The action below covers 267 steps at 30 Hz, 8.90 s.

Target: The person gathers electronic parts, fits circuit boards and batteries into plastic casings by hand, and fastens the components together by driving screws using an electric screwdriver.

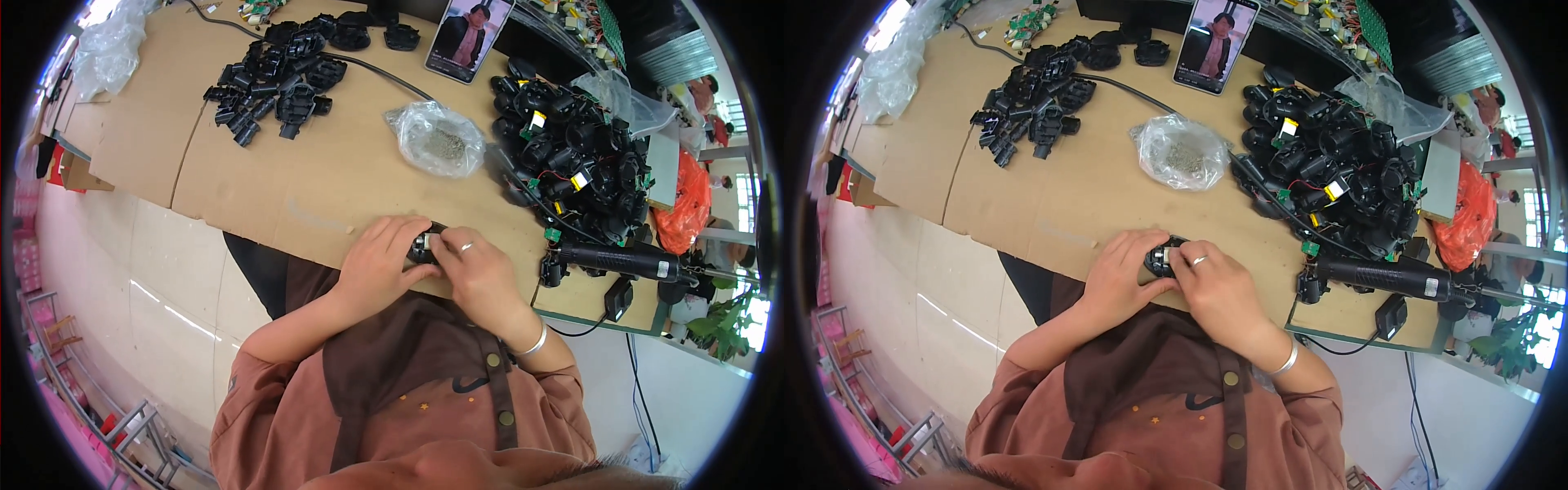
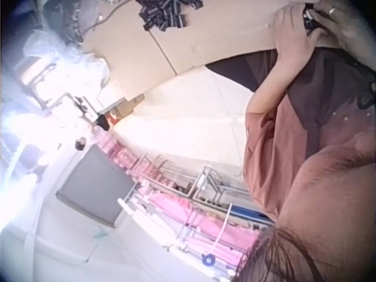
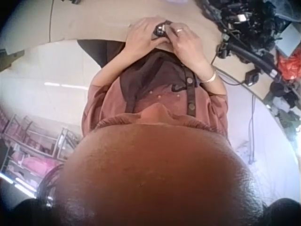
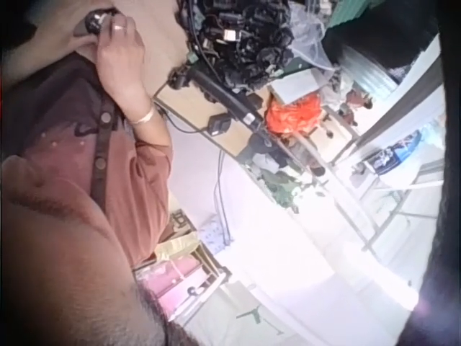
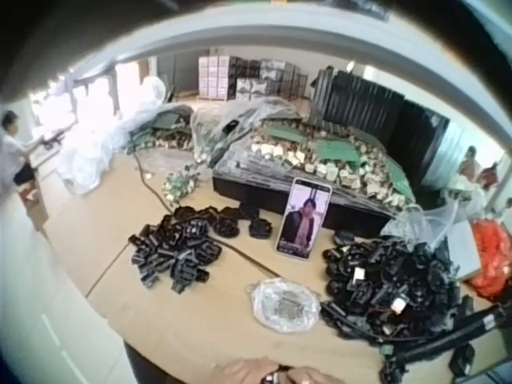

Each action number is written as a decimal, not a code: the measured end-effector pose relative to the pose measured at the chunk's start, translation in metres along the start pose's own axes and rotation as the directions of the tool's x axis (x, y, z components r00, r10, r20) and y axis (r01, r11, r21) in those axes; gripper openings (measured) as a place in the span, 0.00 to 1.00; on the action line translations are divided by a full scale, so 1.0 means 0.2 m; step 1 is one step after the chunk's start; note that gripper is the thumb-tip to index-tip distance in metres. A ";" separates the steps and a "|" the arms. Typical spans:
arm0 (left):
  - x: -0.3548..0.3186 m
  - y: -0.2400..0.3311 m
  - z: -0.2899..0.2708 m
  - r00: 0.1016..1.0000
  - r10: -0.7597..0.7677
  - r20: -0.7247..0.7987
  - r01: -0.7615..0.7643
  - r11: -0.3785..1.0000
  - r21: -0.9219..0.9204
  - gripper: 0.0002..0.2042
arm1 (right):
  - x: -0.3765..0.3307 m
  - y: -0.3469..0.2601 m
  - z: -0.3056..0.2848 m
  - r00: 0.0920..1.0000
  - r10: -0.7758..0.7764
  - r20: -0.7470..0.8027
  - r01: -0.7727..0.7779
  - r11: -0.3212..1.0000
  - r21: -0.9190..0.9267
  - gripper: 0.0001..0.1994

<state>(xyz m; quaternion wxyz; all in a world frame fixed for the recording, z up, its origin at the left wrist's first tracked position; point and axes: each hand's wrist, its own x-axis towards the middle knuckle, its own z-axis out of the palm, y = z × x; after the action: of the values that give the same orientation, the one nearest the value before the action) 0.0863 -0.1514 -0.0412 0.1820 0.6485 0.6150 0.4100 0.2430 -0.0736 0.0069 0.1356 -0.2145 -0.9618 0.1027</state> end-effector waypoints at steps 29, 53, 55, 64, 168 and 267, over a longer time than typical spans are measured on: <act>0.24 -0.04 -0.07 0.970 -0.015 -0.241 0.014 1.000 -0.007 0.05 | -0.46 0.42 -0.18 0.095 0.776 -0.624 0.062 0.621 0.781 0.25; 0.33 -0.53 -0.60 0.930 0.007 -0.368 0.212 0.807 0.551 0.22 | 0.11 0.22 -0.18 0.900 0.179 -0.398 -0.016 0.925 0.380 0.07; 0.32 -0.54 -0.61 0.916 -0.041 -0.399 0.257 0.823 0.506 0.19 | 0.24 0.26 -0.11 0.942 0.052 -0.333 0.048 0.957 0.286 0.08; 0.17 -0.53 -0.61 0.899 -0.194 -0.393 0.360 0.838 0.409 0.16 | 0.53 0.35 0.07 0.995 0.104 0.001 -0.103 0.983 -0.150 0.02; 0.72 -0.14 -0.06 0.958 0.244 0.149 -0.279 0.910 0.307 0.04 | -0.27 0.29 -0.37 0.502 0.639 -0.583 0.669 0.141 0.730 0.20; -0.07 -0.04 0.03 0.976 0.161 -0.146 -0.114 0.951 0.288 0.18 | 0.20 0.01 -0.09 0.780 0.380 -0.497 0.413 0.284 0.865 0.29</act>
<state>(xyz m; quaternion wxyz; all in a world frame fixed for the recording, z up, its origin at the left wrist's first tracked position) 0.0877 -0.1607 -0.0546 0.0073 0.6721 0.6328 0.3844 0.2147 -0.0527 0.0329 0.5473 -0.0986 -0.5975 0.5776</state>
